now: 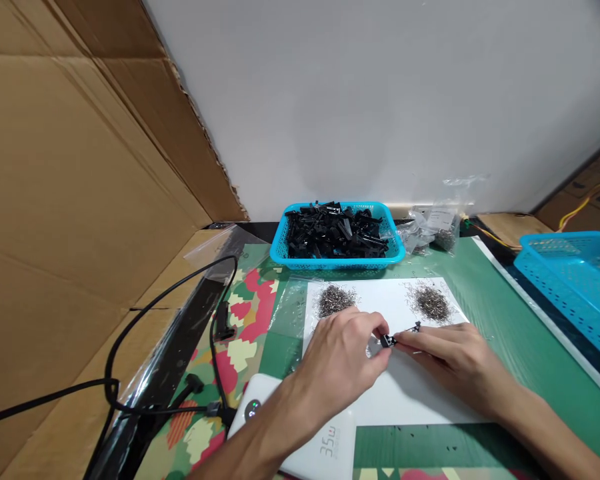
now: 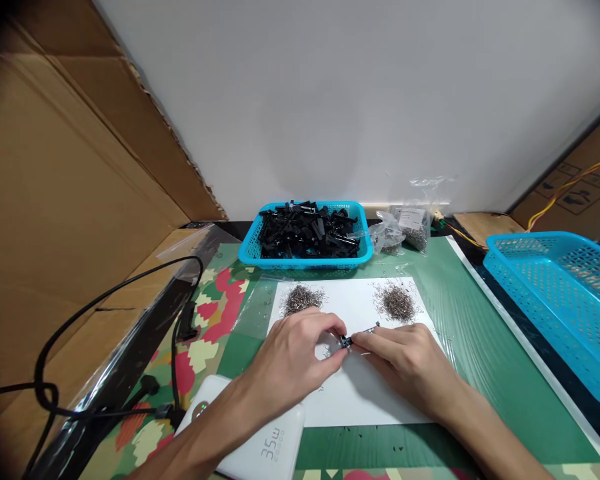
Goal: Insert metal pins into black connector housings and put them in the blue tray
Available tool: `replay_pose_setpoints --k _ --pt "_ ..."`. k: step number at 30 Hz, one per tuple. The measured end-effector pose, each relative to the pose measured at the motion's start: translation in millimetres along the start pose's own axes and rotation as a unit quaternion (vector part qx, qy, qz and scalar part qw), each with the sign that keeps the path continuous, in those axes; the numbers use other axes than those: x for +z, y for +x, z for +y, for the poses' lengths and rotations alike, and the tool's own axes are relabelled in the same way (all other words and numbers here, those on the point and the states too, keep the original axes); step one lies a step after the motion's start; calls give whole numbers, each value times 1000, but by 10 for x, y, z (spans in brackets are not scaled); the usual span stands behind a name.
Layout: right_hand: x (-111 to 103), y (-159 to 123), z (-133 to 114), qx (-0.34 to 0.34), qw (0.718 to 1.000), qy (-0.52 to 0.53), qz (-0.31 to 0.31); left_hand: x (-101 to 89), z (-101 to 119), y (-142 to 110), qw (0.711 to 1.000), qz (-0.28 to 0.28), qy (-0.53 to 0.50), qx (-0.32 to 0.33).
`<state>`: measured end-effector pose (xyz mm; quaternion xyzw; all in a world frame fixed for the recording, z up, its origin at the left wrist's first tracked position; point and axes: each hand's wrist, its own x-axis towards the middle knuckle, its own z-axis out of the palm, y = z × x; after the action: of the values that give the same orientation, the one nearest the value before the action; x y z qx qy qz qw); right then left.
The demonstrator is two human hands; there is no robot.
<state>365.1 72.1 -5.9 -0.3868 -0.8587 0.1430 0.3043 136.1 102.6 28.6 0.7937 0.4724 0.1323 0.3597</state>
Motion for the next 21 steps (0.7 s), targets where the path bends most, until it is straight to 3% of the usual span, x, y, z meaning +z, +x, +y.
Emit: replay_pose_setpoints --k 8,14,18,21 --pt "-198 173 -131 53 996 70 35 -7 3 -19 999 -8 44 26" --pt "-211 331 -77 63 998 15 16 18 -17 -27 999 -3 47 23" --pt "-138 376 -138 104 982 -15 155 63 -26 -51 998 0 51 36" --pt "-51 361 -221 169 959 45 224 88 -14 -62 995 -6 73 61"
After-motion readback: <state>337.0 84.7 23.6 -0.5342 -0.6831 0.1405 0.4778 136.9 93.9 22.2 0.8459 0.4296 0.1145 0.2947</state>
